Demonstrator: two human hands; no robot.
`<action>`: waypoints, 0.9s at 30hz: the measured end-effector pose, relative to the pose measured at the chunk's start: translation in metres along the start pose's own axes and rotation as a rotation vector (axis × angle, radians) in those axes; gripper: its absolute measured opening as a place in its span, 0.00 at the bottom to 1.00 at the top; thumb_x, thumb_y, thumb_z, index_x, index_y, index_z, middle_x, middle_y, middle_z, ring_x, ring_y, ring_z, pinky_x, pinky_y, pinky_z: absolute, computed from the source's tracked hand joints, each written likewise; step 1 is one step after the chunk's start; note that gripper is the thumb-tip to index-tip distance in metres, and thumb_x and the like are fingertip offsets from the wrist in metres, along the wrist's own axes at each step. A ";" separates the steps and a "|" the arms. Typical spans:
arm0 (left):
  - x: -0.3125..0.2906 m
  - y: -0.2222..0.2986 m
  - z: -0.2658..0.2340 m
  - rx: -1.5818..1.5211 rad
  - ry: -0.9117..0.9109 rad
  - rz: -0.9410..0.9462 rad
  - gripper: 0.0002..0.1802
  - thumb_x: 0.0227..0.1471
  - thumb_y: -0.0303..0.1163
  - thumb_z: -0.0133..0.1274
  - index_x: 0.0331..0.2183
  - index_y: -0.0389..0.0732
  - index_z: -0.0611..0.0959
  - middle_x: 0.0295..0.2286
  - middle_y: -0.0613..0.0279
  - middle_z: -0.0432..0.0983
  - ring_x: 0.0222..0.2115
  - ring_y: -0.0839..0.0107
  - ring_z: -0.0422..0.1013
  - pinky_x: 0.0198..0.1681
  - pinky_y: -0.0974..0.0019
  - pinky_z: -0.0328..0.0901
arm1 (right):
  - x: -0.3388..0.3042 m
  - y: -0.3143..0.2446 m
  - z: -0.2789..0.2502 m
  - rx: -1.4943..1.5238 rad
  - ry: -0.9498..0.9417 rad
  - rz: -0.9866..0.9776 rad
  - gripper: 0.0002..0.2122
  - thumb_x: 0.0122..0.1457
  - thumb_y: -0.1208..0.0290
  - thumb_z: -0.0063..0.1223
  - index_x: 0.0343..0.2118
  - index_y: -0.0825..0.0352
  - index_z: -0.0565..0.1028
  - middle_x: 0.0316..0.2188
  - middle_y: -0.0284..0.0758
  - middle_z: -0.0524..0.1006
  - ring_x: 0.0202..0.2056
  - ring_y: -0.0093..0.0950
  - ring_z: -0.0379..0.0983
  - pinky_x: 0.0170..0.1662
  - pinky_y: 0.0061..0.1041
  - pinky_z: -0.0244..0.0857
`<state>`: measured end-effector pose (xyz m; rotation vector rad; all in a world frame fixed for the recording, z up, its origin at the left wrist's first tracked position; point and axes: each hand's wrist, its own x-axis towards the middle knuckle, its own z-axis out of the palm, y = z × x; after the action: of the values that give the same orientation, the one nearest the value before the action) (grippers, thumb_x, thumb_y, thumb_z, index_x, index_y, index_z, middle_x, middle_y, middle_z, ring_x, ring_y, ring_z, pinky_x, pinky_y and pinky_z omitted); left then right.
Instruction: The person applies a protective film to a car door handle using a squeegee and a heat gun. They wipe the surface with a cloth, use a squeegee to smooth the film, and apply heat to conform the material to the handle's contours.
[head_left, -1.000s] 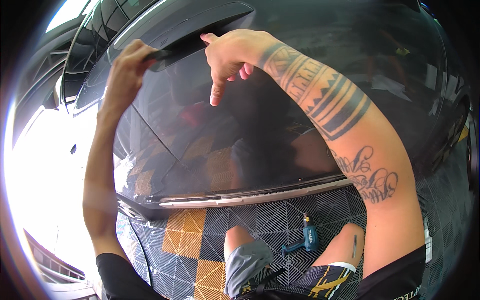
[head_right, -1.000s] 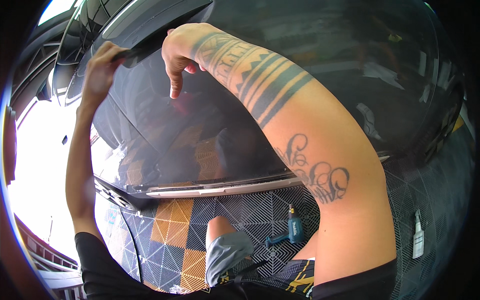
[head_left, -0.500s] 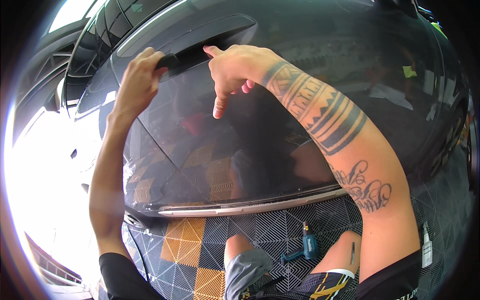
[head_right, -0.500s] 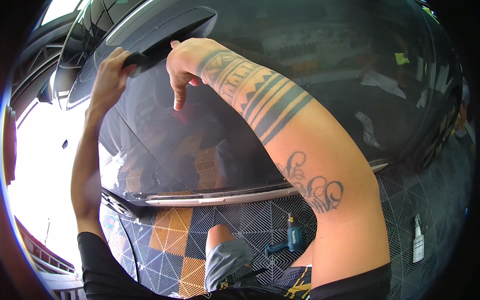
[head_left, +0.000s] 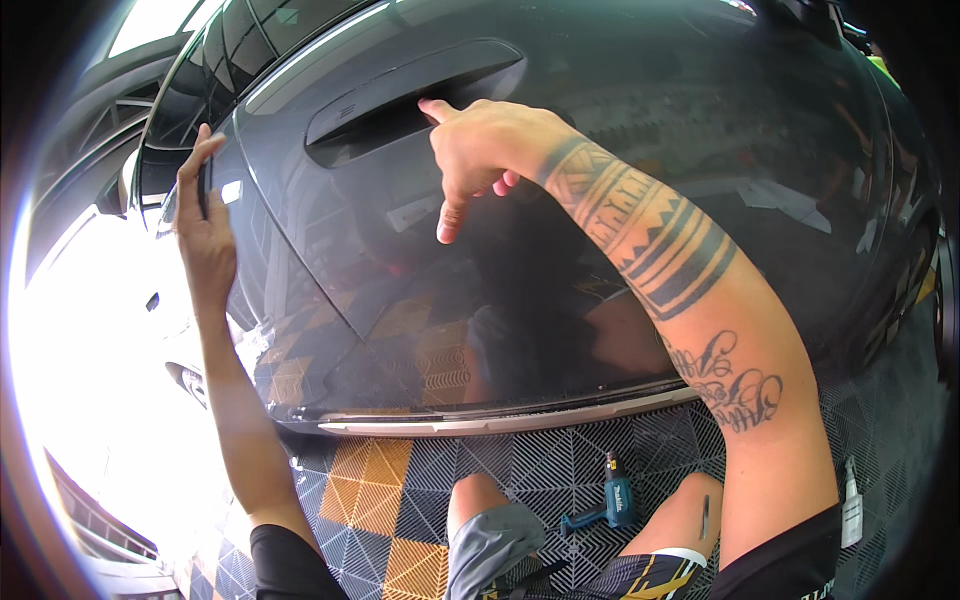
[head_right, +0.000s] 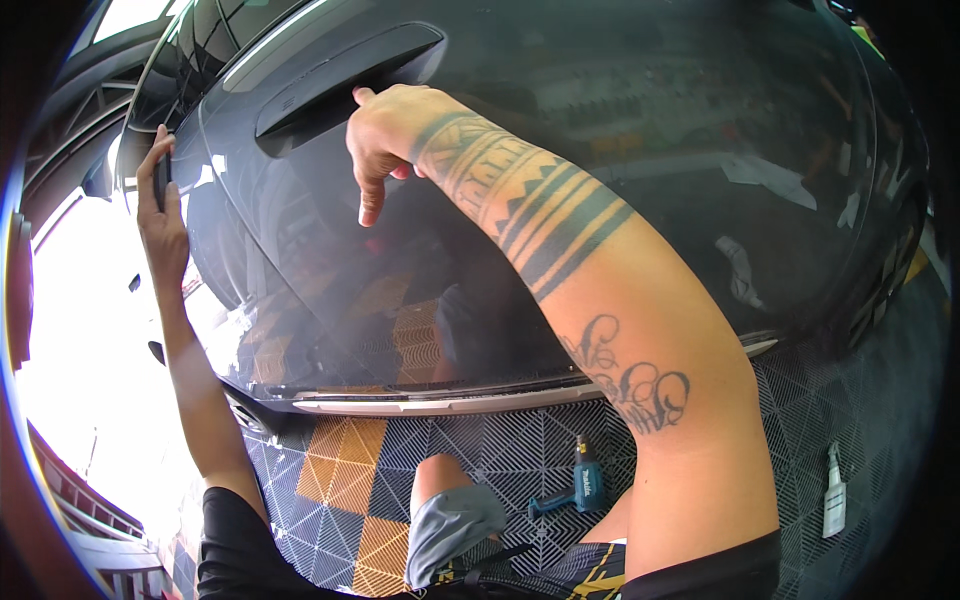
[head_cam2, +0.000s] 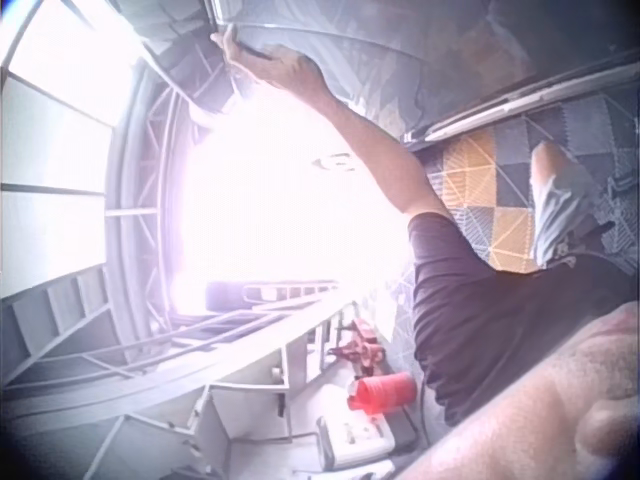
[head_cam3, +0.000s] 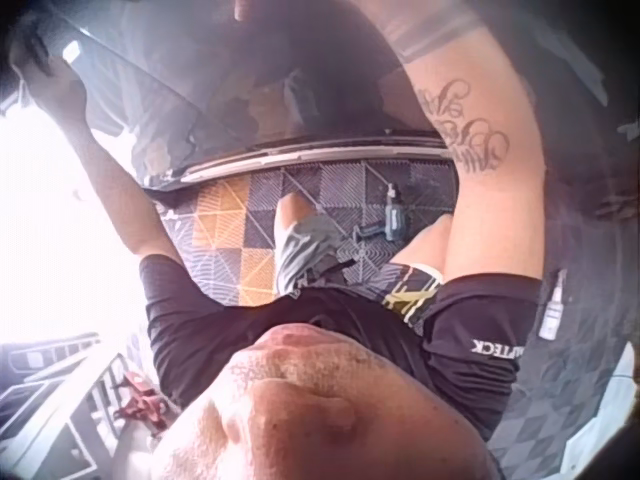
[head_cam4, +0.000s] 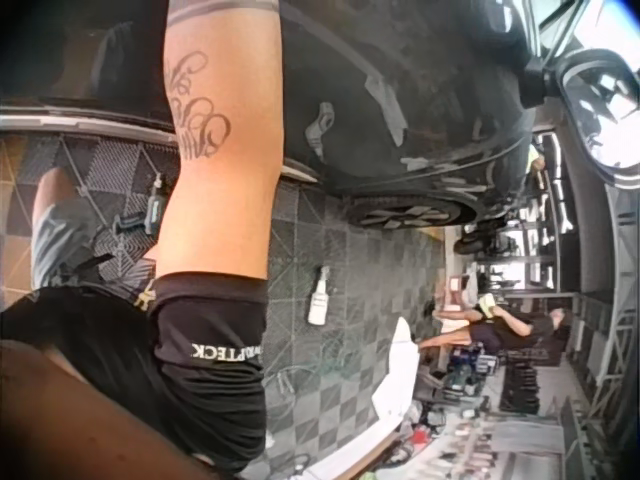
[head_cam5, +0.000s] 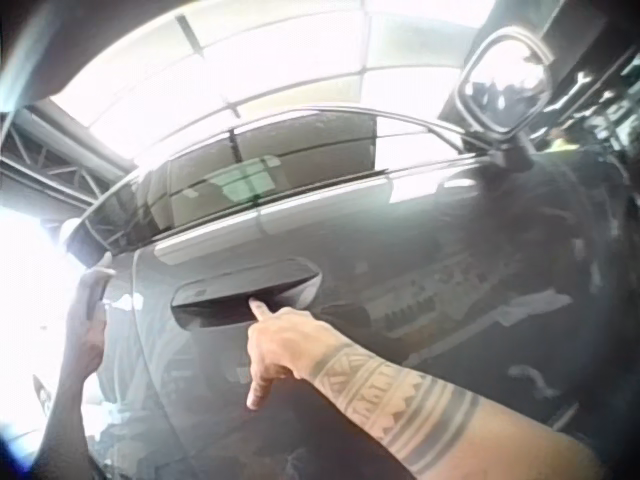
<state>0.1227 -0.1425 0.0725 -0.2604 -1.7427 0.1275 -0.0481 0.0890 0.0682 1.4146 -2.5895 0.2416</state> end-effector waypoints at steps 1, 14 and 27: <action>-0.003 0.001 0.008 0.052 0.023 0.014 0.25 0.47 0.13 0.38 0.46 0.45 0.73 0.55 0.55 0.66 0.57 0.58 0.62 0.63 0.53 0.55 | -0.002 0.000 -0.003 -0.004 0.010 0.011 0.32 0.36 0.49 0.73 0.37 0.73 0.78 0.63 0.36 0.58 0.23 0.32 0.75 0.30 0.30 0.72; -0.013 0.016 0.104 0.237 -0.215 -0.062 0.15 0.53 0.29 0.53 0.44 0.50 0.82 0.41 0.62 0.63 0.48 0.60 0.57 0.52 0.54 0.54 | 0.002 0.013 0.004 -0.022 0.063 -0.024 0.25 0.36 0.47 0.70 0.18 0.70 0.78 0.65 0.40 0.54 0.22 0.33 0.75 0.35 0.32 0.71; 0.009 0.022 0.105 0.290 -0.303 -0.141 0.19 0.45 0.26 0.54 0.43 0.48 0.81 0.41 0.61 0.61 0.48 0.59 0.56 0.49 0.50 0.54 | -0.003 0.004 -0.006 -0.035 0.050 0.004 0.26 0.39 0.46 0.69 0.21 0.72 0.79 0.68 0.38 0.45 0.25 0.34 0.75 0.34 0.34 0.72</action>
<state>0.0204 -0.1124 0.0563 0.1000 -2.0075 0.3271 -0.0495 0.0953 0.0726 1.3743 -2.5434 0.2279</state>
